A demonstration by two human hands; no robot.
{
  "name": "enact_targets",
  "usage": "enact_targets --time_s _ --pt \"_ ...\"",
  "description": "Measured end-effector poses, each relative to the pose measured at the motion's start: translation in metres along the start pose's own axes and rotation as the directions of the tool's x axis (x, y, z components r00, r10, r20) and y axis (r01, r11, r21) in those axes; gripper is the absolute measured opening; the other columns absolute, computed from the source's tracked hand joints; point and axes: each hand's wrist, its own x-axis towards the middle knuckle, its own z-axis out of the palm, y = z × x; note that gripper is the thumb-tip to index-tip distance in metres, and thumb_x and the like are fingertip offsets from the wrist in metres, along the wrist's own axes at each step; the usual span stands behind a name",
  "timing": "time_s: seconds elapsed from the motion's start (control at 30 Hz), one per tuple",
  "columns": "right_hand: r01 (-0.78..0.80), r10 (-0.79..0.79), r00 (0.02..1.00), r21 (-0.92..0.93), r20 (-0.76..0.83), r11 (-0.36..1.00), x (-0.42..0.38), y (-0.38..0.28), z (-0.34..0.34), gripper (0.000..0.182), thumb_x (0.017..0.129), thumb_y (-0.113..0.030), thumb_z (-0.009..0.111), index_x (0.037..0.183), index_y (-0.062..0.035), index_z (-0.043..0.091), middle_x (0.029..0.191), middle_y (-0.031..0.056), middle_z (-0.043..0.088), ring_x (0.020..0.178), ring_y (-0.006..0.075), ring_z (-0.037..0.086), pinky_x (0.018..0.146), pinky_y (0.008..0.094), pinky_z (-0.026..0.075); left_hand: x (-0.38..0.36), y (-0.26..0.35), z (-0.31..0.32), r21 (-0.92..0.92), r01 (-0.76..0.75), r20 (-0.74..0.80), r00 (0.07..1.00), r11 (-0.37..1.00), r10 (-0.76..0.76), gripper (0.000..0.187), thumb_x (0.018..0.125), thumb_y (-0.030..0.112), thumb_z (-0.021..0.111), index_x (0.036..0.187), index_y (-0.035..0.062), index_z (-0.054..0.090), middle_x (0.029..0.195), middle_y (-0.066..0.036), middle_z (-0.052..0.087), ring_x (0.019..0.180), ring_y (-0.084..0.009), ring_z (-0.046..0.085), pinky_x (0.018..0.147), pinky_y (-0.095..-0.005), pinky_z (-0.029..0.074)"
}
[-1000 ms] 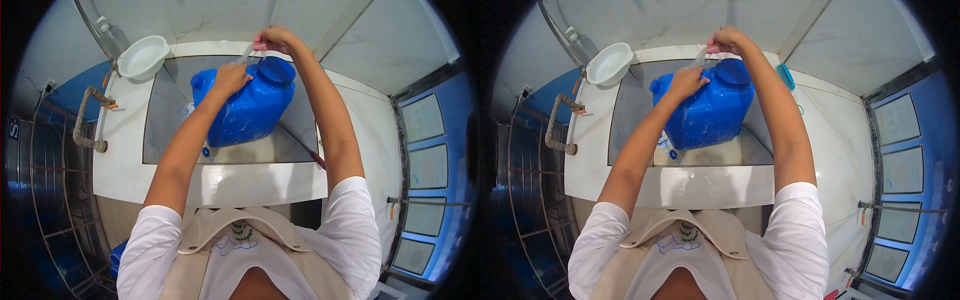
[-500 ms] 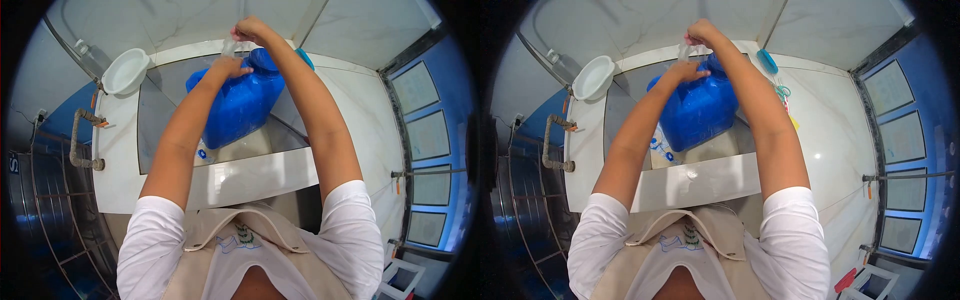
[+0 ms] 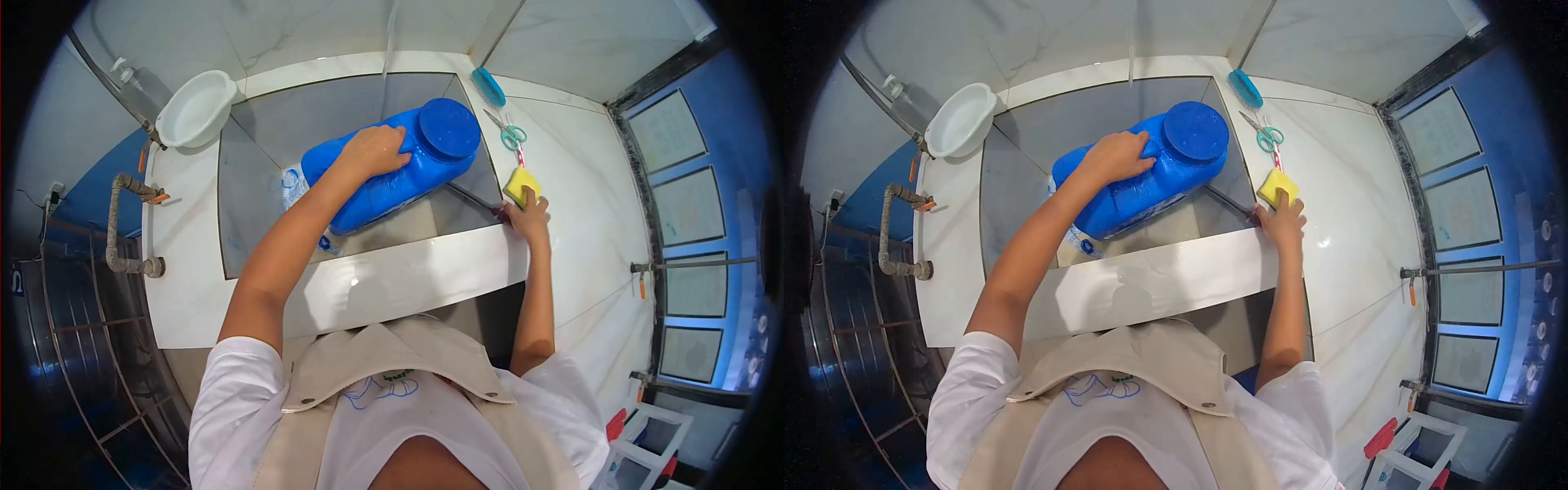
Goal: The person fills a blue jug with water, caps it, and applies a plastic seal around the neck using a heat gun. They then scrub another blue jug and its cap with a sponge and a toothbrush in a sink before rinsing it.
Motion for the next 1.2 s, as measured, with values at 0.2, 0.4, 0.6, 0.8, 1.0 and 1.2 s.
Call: enact_targets --time_s 0.2,0.4,0.6,0.8,1.0,1.2 --pt "-0.085 0.087 0.996 0.117 -0.019 0.990 0.031 -0.004 0.010 0.058 0.073 -0.042 0.063 0.115 -0.0062 0.046 0.114 0.0277 0.043 0.100 0.0479 0.049 0.087 0.0483 0.043 -0.009 0.013 0.001 0.036 -0.051 0.015 0.999 0.998 0.051 0.036 0.076 0.033 0.059 0.091 0.0004 0.054 0.077 -0.021 0.062 0.075 -0.0386 0.060 0.067 -0.0477 0.048" --pt "0.372 -0.227 0.866 0.271 -0.446 0.888 0.016 -0.071 -0.040 0.036 0.077 -0.020 0.055 0.107 -0.0005 0.051 0.105 0.0247 0.051 0.097 0.0415 0.052 0.084 0.0438 0.044 -0.021 0.022 0.006 -0.011 -0.028 -0.015 0.999 1.000 0.028 0.037 0.077 0.037 0.060 0.094 0.0041 0.055 0.076 -0.019 0.062 0.074 -0.0363 0.061 0.063 -0.0473 0.048" --pt "0.948 -0.845 0.267 -0.029 -0.464 0.316 0.024 -0.161 -0.002 0.024 0.075 -0.015 0.055 0.095 -0.0018 0.059 0.099 0.0192 0.058 0.090 0.0373 0.054 0.082 0.0431 0.042 -0.030 0.029 0.018 -0.007 -0.031 -0.068 0.997 0.999 0.031 0.039 0.078 0.040 0.060 0.092 0.0036 0.056 0.071 -0.017 0.063 0.068 -0.0351 0.061 0.059 -0.0457 0.048" --pt "0.884 -0.817 0.434 0.004 -0.379 0.468 0.043 -0.184 -0.015 0.018 0.070 -0.022 0.059 0.069 -0.0036 0.062 0.069 0.0150 0.058 0.070 0.0358 0.054 0.070 0.0437 0.044 -0.047 0.020 0.010 0.067 -0.021 -0.063 0.998 0.998 0.026 0.042 0.078 0.043 0.059 0.081 0.0013 0.057 0.067 -0.017 0.062 0.065 -0.0345 0.061 0.056 -0.0445 0.048" --pt "0.829 -0.795 0.559 0.131 -0.236 0.544 0.070 -0.207 -0.010 0.027 0.076 -0.027 0.053 0.072 -0.0019 0.064 0.071 0.0167 0.061 0.073 0.0358 0.056 0.069 0.0419 0.046 -0.071 -0.001 -0.001 0.060 0.101 -0.066 0.993 0.993 -0.097 0.045 0.078 0.048 0.057 0.081 0.0027 0.056 0.064 -0.017 0.061 0.062 -0.0346 0.060 0.056 -0.0452 0.047" --pt "0.224 -0.609 0.793 0.928 0.003 0.297 0.084 -0.219 0.029 0.033 0.085 -0.033 0.048 0.088 -0.0017 0.057 0.080 0.0051 0.055 0.076 0.0146 0.050 0.073 0.0299 0.040 -0.091 -0.032 -0.004 -0.052 0.315 -0.175 0.932 0.948 -0.319 0.048 0.079 0.048 0.056 0.084 0.0002 0.056 0.068 -0.021 0.061 0.066 -0.0376 0.060 0.060 -0.0460 0.047"
